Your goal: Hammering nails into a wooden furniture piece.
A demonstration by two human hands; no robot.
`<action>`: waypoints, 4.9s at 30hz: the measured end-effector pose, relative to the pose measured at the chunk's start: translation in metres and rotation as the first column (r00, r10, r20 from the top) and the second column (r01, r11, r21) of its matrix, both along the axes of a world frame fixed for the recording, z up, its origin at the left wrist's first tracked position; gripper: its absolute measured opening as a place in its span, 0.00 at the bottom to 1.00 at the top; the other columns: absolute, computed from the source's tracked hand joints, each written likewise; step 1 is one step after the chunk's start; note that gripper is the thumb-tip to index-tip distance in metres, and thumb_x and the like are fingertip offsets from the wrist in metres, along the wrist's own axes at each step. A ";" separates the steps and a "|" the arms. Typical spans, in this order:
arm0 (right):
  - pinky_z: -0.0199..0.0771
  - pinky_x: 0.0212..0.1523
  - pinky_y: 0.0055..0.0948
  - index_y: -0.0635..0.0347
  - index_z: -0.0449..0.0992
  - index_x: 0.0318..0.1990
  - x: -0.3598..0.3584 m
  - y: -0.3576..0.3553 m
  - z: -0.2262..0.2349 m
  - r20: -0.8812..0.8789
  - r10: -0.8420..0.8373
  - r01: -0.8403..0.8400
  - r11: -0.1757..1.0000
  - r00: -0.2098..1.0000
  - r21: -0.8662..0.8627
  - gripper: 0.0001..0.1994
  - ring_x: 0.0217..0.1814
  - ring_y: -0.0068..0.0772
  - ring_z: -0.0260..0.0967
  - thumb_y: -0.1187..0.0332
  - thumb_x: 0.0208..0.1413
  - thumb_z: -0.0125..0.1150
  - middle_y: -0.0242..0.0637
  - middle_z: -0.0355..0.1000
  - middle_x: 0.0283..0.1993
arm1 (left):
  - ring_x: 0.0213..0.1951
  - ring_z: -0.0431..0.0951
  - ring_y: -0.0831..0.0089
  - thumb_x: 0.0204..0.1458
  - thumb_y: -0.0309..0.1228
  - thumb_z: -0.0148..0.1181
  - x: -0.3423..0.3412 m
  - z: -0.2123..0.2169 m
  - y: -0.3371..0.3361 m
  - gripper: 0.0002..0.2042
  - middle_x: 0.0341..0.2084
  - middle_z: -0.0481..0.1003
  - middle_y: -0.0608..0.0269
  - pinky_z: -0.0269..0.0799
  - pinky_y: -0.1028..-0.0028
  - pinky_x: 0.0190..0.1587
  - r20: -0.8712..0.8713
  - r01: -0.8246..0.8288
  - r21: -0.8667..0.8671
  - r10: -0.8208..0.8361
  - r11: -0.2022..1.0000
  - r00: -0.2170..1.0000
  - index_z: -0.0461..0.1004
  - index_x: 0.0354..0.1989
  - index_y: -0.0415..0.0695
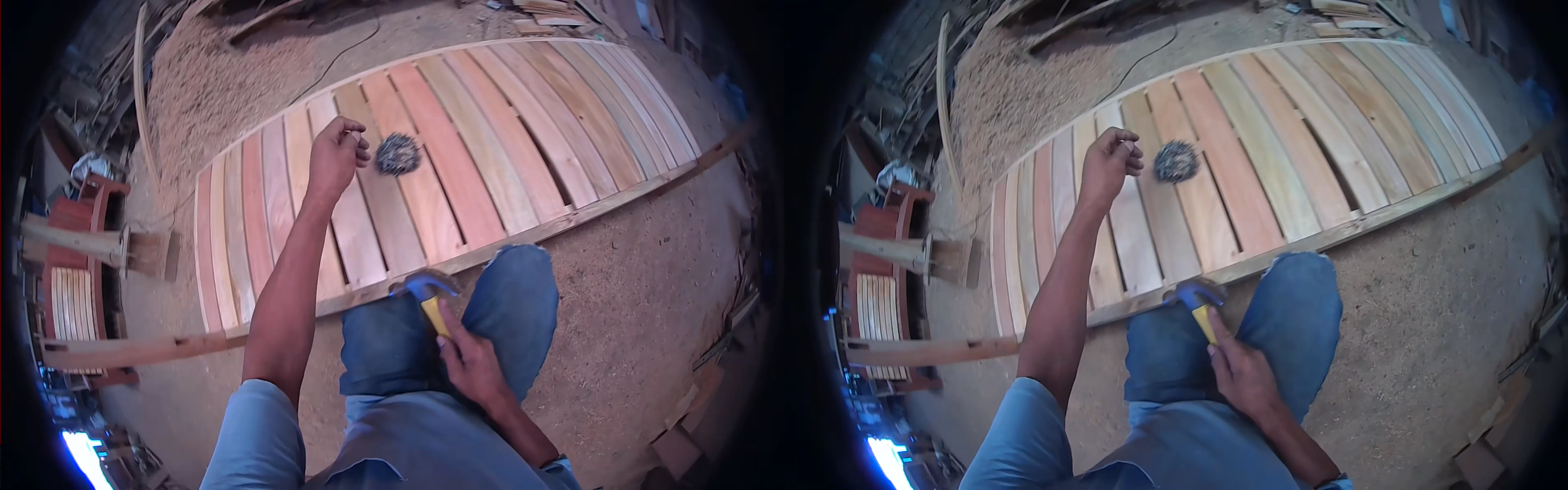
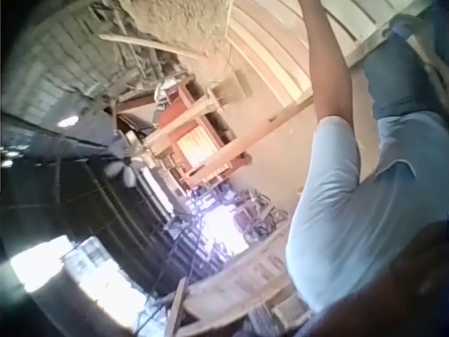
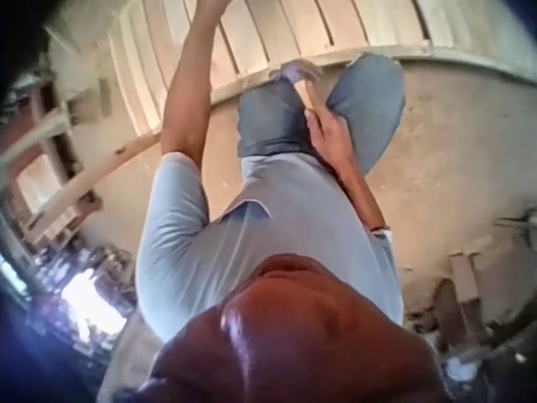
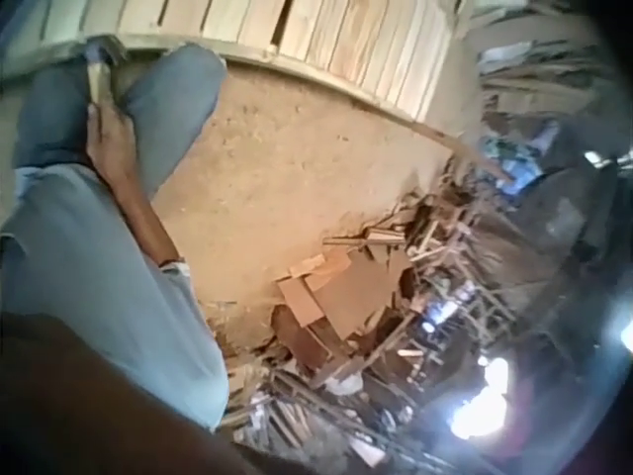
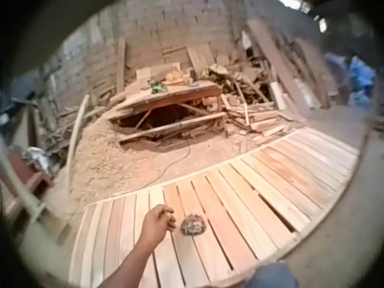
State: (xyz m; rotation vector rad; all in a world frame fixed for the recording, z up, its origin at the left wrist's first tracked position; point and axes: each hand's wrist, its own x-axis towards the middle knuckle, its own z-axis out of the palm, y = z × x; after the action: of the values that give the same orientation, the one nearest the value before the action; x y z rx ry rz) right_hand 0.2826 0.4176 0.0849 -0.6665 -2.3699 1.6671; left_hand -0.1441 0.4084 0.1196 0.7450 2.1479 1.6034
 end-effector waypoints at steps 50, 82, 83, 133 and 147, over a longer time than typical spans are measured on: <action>0.80 0.36 0.30 0.49 0.57 0.90 -0.044 -0.058 0.050 0.111 -0.238 0.228 0.969 0.965 0.096 0.35 0.31 0.24 0.75 0.74 0.80 0.58 0.35 0.79 0.32 | 0.67 0.74 0.50 0.61 0.27 0.68 0.189 -0.077 -0.169 0.07 0.62 0.79 0.56 0.60 0.49 0.73 -0.488 -0.267 -0.199 0.141 0.943 0.861 0.87 0.46 0.47; 0.71 0.23 0.24 0.48 0.51 0.92 -0.059 -0.073 0.028 0.196 -0.389 0.435 0.827 0.900 -0.357 0.35 0.22 0.18 0.65 0.72 0.83 0.53 0.29 0.73 0.27 | 0.64 0.72 0.49 0.70 0.44 0.67 0.036 -0.090 -0.113 0.13 0.53 0.75 0.54 0.64 0.49 0.74 -0.645 0.488 -0.343 -0.579 0.803 0.499 0.81 0.47 0.48; 0.71 0.23 0.24 0.50 0.51 0.91 -0.060 -0.073 0.028 0.183 -0.383 0.424 0.836 0.905 -0.349 0.35 0.22 0.18 0.66 0.71 0.83 0.54 0.30 0.73 0.28 | 0.64 0.73 0.49 0.70 0.44 0.68 0.036 -0.090 -0.113 0.13 0.53 0.75 0.54 0.64 0.49 0.74 -0.648 0.487 -0.333 -0.571 0.807 0.503 0.81 0.47 0.47; 0.86 0.37 0.50 0.58 0.73 0.78 -0.066 -0.126 0.047 -0.206 -0.175 0.266 0.748 0.963 0.608 0.32 0.38 0.61 0.85 0.75 0.67 0.71 0.53 0.84 0.48 | 0.66 0.71 0.49 0.69 0.45 0.67 0.037 -0.089 -0.111 0.13 0.55 0.75 0.54 0.64 0.49 0.75 -0.648 0.522 -0.310 -0.578 0.795 0.495 0.81 0.47 0.47; 0.84 0.41 0.51 0.48 0.64 0.86 -0.065 -0.113 0.013 0.127 -0.228 0.138 0.860 0.965 0.492 0.35 0.40 0.62 0.84 0.71 0.75 0.65 0.56 0.83 0.43 | 0.59 0.76 0.50 0.66 0.37 0.70 0.038 -0.088 -0.113 0.11 0.50 0.79 0.54 0.70 0.51 0.68 -0.694 0.482 -0.203 -0.472 0.853 0.543 0.81 0.44 0.43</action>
State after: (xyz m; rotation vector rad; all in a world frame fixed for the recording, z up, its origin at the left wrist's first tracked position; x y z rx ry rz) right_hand 0.2177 0.3046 0.0978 -0.9374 -2.5960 0.9123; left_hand -0.1062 0.2954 0.0311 2.0650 2.0679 1.0934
